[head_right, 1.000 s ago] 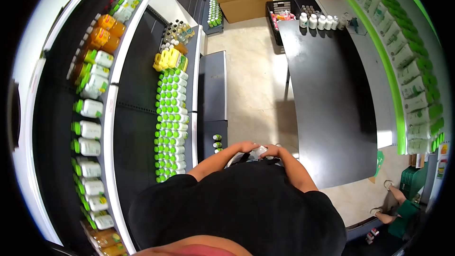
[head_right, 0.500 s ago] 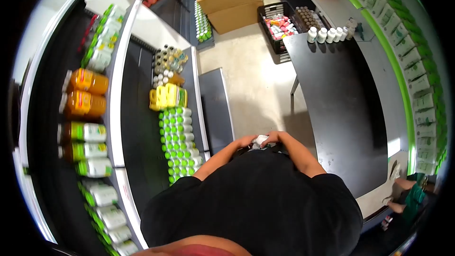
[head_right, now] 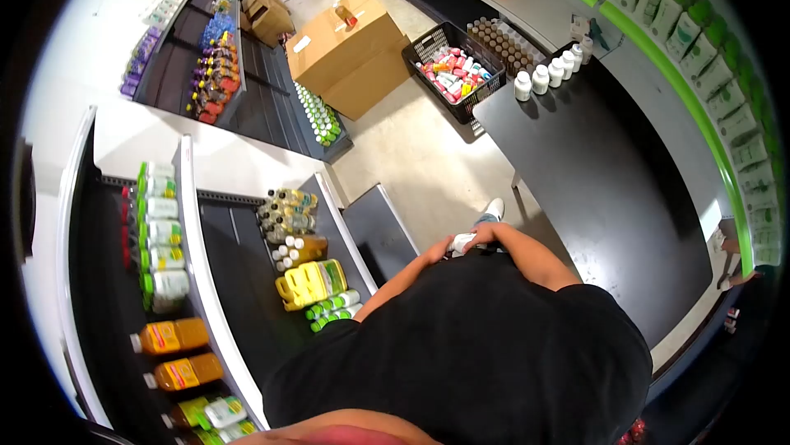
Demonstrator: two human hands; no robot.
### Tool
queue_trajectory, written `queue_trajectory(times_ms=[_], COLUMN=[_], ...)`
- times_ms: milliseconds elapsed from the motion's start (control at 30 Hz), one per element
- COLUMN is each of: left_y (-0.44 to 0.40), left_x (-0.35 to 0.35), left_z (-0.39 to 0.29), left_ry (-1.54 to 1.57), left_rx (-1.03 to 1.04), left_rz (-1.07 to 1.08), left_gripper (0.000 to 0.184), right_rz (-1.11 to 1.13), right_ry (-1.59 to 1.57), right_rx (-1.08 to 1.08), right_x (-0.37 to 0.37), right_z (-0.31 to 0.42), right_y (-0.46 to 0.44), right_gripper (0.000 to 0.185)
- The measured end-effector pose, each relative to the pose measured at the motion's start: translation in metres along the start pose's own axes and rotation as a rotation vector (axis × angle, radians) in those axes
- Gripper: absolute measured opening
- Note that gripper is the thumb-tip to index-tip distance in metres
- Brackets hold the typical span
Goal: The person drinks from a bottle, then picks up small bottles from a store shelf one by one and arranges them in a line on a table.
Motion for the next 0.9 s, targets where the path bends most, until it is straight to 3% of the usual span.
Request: queue_trajectory(times_ms=[33, 67, 100, 167, 233, 300, 433, 567, 833, 867, 900], left_y=[-0.002, -0.003, -0.004, -0.012, -0.028, -0.03, -0.052, -0.083, -0.175, -0.186, -0.198], left_x=[-0.019, -0.038, -0.054, -0.086, -0.118, -0.137, -0.146, -0.15, -0.151, -0.15, -0.148], left_z=[-0.016, -0.032, -0.05, -0.097, -0.135, -0.183, -0.248, -0.318, -0.449, -0.466, -0.482], left_ry=[-0.063, -0.127, -0.14, -0.158, -0.206, -0.28, -0.248, -0.538, -1.082, -1.143, -1.202], left_rx=[0.025, 0.048, 0.05, 0.07, 0.08, 0.11, 0.124, 0.153, 0.239, 0.244, 0.264], left_rz=[-0.038, -0.076, -0.078, -0.076, -0.107, -0.182, -0.295, -0.301, -0.149, -0.145, -0.112], left_gripper=[0.065, 0.067, 0.068, 0.07, 0.067, 0.064, 0.06, 0.054, 0.052, 0.053, 0.053], right_rz=[-0.03, 0.104, 0.193, 0.278, 0.216, 0.028, -0.095, -0.255, -1.017, -1.036, -1.102], right_ry=[-0.005, -0.128, -0.512, -0.635, -0.74, -0.943, -1.349, -1.608, -1.901, -1.892, -1.961], right_rx=[-0.019, -0.043, -0.043, 0.035, -0.217, -0.27, -0.406, -0.516, -0.361, -0.527, -0.505], right_x=[-0.017, -0.034, -0.044, -0.091, -0.132, -0.165, -0.208, -0.237, -0.316, -0.329, -0.337], right_z=[0.004, 0.005, 0.012, 0.047, 0.012, 0.011, 0.005, -0.013, -0.039, -0.048, -0.06], right_y=[-0.006, -0.014, 0.001, 0.057, -0.002, 0.01, 0.022, 0.019, 0.067, 0.063, 0.055], right_gripper=[0.096, 0.094, 0.085, 0.07, 0.055, 0.038, 0.027, 0.03, 0.034, 0.033, 0.034])
Point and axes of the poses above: each hand's wrist, its own y-axis away from the middle knuckle, its own x-axis out of the palm, z = x × y, the point moved 6 cm from there along -y, towards the middle knuckle, and after that the axes turned 12 degrees about z, right-handed, at the moved point
